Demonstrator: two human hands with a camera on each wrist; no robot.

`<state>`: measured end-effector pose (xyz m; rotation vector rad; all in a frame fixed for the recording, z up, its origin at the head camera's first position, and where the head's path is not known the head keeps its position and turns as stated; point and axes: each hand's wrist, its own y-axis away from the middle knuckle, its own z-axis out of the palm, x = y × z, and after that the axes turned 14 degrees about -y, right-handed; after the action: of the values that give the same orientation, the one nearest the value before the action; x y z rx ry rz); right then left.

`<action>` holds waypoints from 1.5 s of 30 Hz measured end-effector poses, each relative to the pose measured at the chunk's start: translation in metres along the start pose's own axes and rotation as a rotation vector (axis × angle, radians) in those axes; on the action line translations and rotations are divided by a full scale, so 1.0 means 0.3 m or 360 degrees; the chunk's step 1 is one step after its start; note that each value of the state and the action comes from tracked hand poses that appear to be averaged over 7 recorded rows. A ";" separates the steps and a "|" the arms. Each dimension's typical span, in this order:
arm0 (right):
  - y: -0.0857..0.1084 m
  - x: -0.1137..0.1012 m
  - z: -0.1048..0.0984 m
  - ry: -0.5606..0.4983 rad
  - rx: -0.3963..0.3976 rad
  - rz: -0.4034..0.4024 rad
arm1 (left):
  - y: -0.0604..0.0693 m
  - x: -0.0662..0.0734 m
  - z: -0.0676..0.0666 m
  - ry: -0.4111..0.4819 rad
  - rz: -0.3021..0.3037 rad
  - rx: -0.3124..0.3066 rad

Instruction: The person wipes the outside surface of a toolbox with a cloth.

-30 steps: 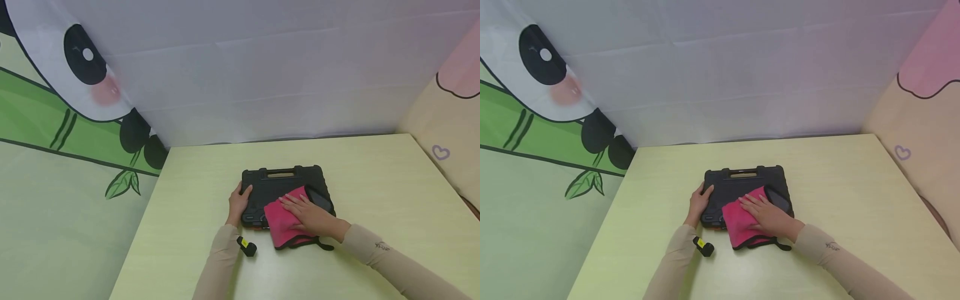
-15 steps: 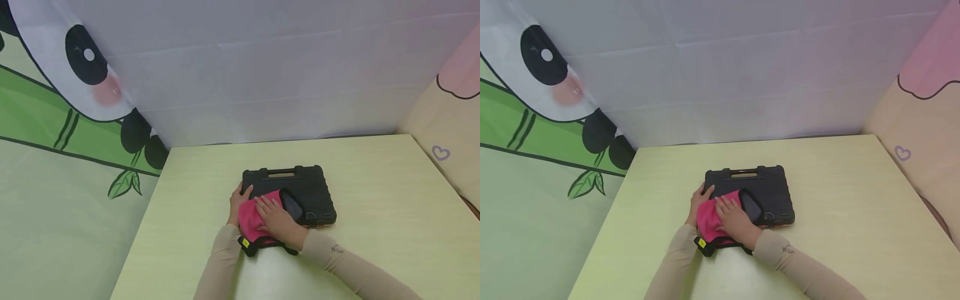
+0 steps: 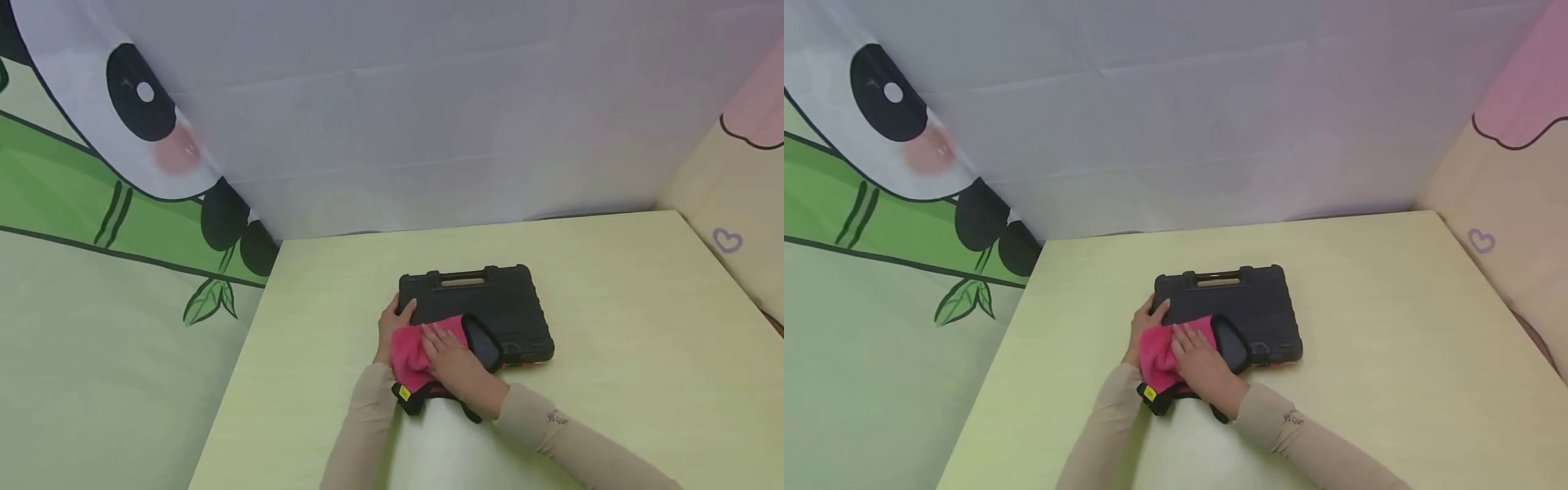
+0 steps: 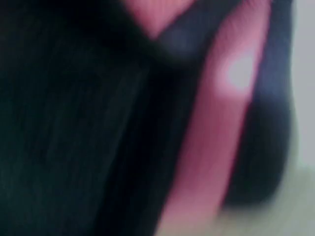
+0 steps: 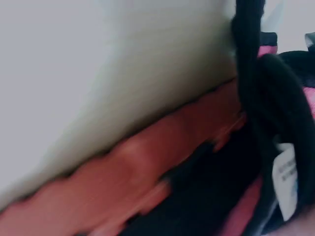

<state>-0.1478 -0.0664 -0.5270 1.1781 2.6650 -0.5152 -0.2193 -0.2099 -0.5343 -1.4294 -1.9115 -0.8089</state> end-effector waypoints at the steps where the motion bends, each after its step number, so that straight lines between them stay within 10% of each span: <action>1: 0.011 0.017 -0.008 -0.0040 -0.0004 -0.0026 | -0.006 -0.004 0.002 -0.0033 -0.0002 0.0011; 15: 0.221 0.269 -0.109 -0.0153 -0.0093 0.0045 | -0.038 -0.023 0.007 -0.0219 -0.0066 0.0040; 31: 0.384 0.399 -0.196 -0.0351 -0.0028 0.0231 | -0.030 -0.020 0.002 -0.0174 -0.0069 0.0018; 45: 0.330 0.431 -0.258 -0.0647 -0.0261 0.0386 | -0.036 -0.026 0.012 -0.0227 -0.0080 0.0027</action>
<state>-0.1627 0.1130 -0.5180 1.1807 2.1456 -0.4303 -0.2283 -0.2143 -0.5438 -1.4692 -2.0635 -0.7290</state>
